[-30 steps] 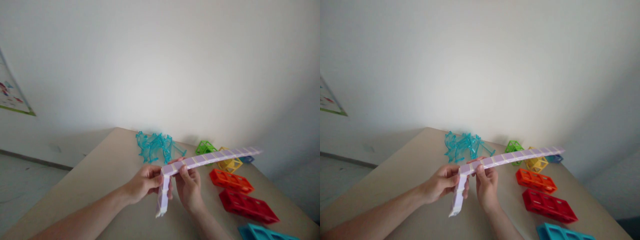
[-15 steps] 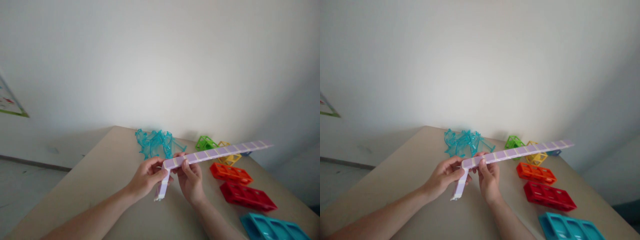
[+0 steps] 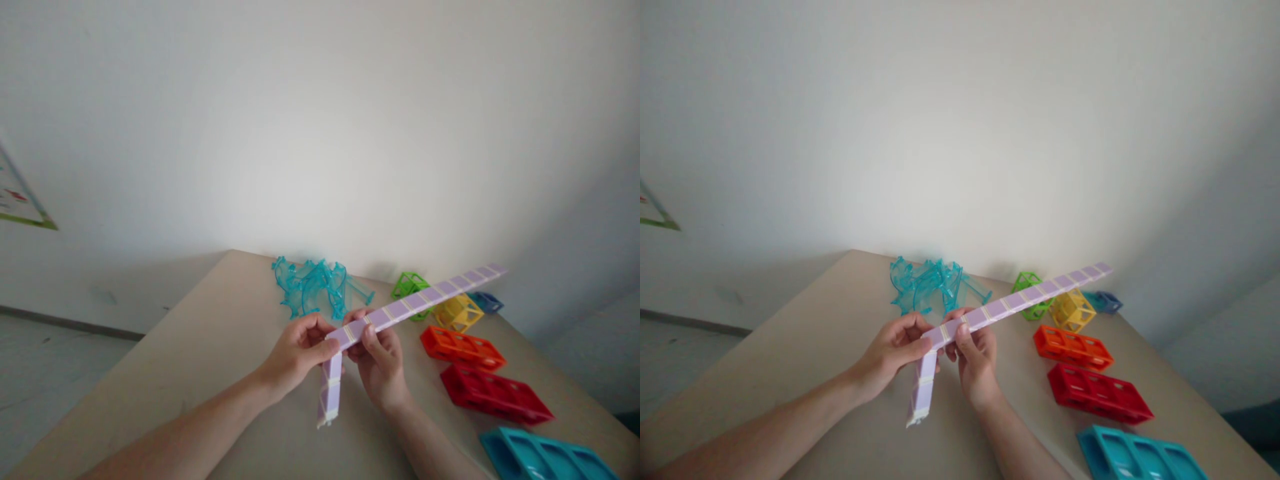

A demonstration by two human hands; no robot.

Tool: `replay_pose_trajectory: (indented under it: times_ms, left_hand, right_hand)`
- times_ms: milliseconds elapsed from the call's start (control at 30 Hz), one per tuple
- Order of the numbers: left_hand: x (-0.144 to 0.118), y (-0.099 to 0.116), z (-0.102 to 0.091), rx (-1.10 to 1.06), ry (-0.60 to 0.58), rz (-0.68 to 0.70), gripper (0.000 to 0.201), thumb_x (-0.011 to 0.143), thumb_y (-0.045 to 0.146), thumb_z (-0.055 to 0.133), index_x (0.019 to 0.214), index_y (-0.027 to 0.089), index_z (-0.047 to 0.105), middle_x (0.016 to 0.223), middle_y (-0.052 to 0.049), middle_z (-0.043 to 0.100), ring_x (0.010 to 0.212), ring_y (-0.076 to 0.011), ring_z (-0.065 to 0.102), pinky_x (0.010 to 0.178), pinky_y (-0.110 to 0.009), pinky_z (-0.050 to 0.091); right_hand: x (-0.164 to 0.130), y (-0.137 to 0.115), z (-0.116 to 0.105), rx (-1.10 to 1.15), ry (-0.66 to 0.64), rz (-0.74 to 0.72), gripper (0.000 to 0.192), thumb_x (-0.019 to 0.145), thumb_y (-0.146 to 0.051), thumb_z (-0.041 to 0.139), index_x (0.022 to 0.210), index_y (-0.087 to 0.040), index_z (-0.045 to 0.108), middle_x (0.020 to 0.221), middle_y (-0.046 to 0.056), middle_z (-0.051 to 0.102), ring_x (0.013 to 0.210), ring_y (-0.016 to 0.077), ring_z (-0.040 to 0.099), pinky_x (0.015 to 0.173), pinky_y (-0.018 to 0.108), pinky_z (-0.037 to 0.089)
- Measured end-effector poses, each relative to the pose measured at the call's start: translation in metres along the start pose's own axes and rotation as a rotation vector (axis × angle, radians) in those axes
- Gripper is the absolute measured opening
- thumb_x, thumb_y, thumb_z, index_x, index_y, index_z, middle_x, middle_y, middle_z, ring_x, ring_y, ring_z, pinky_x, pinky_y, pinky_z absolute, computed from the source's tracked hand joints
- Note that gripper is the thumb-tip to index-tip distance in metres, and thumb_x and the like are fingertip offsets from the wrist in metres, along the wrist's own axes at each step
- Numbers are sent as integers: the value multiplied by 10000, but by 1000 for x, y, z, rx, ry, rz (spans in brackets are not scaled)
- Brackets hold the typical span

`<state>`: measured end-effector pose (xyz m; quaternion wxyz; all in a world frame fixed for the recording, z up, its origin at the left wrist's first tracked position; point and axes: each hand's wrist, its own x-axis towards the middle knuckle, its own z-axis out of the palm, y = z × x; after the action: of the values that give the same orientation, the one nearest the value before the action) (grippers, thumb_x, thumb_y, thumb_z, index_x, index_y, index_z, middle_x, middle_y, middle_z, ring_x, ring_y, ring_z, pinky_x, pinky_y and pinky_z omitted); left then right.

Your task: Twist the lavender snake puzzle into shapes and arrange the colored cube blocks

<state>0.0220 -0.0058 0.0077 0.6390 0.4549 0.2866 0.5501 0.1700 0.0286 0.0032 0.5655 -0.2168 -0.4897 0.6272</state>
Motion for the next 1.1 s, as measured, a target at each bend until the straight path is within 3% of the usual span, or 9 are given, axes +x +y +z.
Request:
replay_pose_trajectory:
  times_ms: [100,267,367,533,733,1100]
  left_hand:
    - [0,0,1,93,48,66,280,747,336,743,742,135,548,651,-13,622,637,-132,601,598,-226,416]
    - [2,-2,-1,-111,53,-63,247,788,355,670,737,143,556,651,-21,637,570,-129,586,550,-231,413]
    - [1,-1,-3,-236,-25,-136,225,798,346,634,778,126,592,699,-66,666,615,-173,636,583,-265,442]
    - [0,-3,1,-242,-220,-216,369,801,434,630,890,76,640,769,-142,685,651,-240,674,648,-348,484]
    - [-1,-9,1,-160,-171,-133,384,838,465,594,710,103,587,609,-41,568,499,-102,503,627,-328,500]
    - [-3,-7,1,-85,-215,-79,368,858,480,563,810,117,602,622,-10,505,513,-97,457,573,-285,445]
  right_hand:
    - [1,2,-1,-16,-25,-34,241,828,-402,665,902,-182,603,723,-4,555,484,60,443,434,188,291]
    - [-1,1,0,-17,-20,-24,230,833,-398,652,905,-185,604,739,2,560,496,70,459,443,193,308]
    - [-3,-3,3,7,-12,5,243,815,-405,653,908,-191,584,771,7,558,489,77,461,426,199,320]
    - [-4,-7,8,41,-11,30,251,821,-399,639,975,-228,539,784,-3,536,439,74,416,376,198,291]
    - [0,-6,5,2,12,-43,272,775,-401,699,912,-199,580,793,18,564,552,88,439,471,199,316]
    - [-3,-16,9,-33,11,-8,295,741,-438,714,890,-216,591,807,32,567,591,130,463,497,235,329]
